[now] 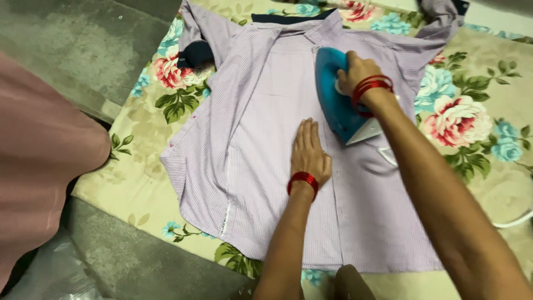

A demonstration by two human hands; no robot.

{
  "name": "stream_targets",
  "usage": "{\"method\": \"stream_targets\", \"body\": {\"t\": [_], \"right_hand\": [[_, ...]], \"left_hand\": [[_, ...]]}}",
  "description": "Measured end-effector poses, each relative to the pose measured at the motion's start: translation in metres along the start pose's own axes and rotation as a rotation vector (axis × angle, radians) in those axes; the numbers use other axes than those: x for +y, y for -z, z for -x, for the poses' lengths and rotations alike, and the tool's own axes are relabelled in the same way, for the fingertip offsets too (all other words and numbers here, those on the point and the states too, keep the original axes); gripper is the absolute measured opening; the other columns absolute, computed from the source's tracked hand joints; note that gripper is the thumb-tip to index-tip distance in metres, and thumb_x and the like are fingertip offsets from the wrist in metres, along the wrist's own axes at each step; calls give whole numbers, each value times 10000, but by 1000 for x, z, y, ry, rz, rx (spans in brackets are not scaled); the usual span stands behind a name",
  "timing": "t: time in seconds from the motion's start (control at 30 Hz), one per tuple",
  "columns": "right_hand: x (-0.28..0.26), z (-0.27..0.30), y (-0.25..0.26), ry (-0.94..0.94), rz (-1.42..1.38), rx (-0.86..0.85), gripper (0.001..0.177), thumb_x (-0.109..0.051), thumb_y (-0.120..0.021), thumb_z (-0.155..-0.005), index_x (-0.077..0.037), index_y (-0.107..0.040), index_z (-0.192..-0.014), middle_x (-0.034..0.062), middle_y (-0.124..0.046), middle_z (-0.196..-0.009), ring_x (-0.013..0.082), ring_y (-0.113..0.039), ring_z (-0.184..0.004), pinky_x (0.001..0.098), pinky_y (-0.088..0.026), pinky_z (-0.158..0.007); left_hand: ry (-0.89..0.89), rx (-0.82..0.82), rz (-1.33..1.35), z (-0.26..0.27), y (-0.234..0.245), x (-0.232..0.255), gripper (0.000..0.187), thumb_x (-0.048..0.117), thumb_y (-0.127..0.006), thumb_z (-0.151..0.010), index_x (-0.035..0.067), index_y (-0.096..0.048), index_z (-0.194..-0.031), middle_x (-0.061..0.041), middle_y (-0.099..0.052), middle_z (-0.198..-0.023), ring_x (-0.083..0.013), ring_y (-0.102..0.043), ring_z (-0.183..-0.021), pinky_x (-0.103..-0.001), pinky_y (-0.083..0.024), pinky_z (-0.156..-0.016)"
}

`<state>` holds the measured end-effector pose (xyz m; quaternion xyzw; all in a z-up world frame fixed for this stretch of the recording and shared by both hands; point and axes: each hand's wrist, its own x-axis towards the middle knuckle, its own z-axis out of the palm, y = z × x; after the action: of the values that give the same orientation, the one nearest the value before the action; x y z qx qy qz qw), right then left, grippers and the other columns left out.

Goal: The person irons a light purple striped shirt laid out on a floral-patterned mat. They use a blue electric iron to smooth the front, sleeves, and collar, then button the shirt and adjust the collar.

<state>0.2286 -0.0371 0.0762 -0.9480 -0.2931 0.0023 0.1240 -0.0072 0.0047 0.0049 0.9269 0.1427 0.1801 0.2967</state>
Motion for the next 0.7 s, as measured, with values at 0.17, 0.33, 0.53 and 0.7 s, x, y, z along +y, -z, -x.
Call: {"method": "stream_targets", "body": {"t": [0.17,0.33,0.53,0.7], "right_hand": [[2,59,-7,-22,-19,-43,429,-347,-620,-968,-55,-555,-1275,336,-680,-909,534,-661,-845,615,-525,-765],[-13,181,7,-53,-44,-75,528,-347,-590,-958,-93,-489,-1410,293,-698,-818,501,-666,-742,609,-518,-688],[-29,283,36,-156,-12,-86,569,-325,-575,-960,-122,-452,-1478,268,-707,-821,470,-684,-718,573,-540,-656],[-11,291,32,-285,23,83,565,-313,-586,-971,-79,-464,-1471,308,-697,-845,512,-668,-746,604,-529,-676]], "left_hand": [[43,168,187,0,0,-8,677,79,-526,-838,-78,-384,-1481,-246,-408,-1551,-388,-371,-1451,-442,-297,-1251],[66,241,408,3,4,-15,613,63,-509,-852,-14,-454,-1457,-213,-474,-1510,-380,-450,-1406,-445,-371,-1206],[102,213,373,1,3,-16,559,187,-591,-945,12,-453,-1458,-181,-482,-1515,-359,-468,-1404,-437,-394,-1199],[86,49,82,-7,-3,-11,866,338,-740,-830,-27,-322,-1494,-198,-342,-1561,-349,-288,-1468,-459,-242,-1227]]}}
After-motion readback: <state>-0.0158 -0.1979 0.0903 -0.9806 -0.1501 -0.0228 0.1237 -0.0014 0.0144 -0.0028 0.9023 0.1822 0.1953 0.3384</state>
